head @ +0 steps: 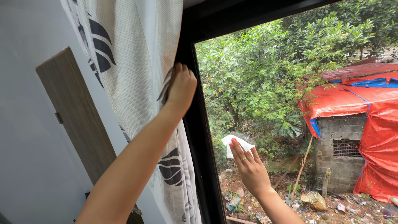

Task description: The person cleans the window glass and frame by hand using wet wipes.

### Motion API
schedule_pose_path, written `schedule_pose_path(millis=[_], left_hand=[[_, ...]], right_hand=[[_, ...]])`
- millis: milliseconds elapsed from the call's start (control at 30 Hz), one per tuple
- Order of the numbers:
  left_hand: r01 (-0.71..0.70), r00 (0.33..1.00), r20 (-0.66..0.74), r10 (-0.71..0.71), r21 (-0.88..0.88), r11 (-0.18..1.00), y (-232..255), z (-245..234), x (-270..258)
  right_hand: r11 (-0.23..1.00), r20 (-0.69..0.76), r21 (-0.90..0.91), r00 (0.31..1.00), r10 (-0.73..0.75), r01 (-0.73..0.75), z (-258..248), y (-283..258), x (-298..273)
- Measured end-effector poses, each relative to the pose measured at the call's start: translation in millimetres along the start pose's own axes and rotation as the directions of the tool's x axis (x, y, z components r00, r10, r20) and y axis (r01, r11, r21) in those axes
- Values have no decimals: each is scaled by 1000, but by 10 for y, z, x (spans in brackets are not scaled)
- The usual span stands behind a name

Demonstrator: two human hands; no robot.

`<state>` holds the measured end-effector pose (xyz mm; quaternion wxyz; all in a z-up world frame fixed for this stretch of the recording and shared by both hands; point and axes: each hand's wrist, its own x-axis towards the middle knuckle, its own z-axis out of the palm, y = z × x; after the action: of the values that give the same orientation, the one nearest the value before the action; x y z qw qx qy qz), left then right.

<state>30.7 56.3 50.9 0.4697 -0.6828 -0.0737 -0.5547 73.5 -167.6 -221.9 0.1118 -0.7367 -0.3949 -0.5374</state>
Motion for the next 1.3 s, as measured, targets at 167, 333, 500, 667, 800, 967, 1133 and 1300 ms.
schedule_pose_path(millis=[167,333,500,667,800,967,1133,1300], left_hand=[[-85,979,195,62,113,990,-121,-42,191],[-55,993,112,28,248,967,8,9,255],[-39,995,99,18,214,976,476,29,-353],[103,969,212,-128,124,987,571,-16,-288],[-376,798,581,158,276,885,332,-200,51],[69,991,102,-82,129,989,304,-68,-97],[-172,962,232,144,106,979,687,-213,-954],[-380,898,207,389,-84,921,1117,-412,-1940]], right_hand=[[1000,18,25,1000,-6,5,0,7,-31],[999,34,27,999,-19,18,-24,40,-39],[998,-20,58,999,-37,38,-27,53,-78],[999,5,18,999,-40,40,-15,-3,-49],[999,60,14,997,-47,46,50,-70,-13],[998,27,47,999,-45,43,17,-68,-22],[996,20,69,999,-48,47,16,-69,-17],[995,65,91,997,-46,40,33,-52,-27]])
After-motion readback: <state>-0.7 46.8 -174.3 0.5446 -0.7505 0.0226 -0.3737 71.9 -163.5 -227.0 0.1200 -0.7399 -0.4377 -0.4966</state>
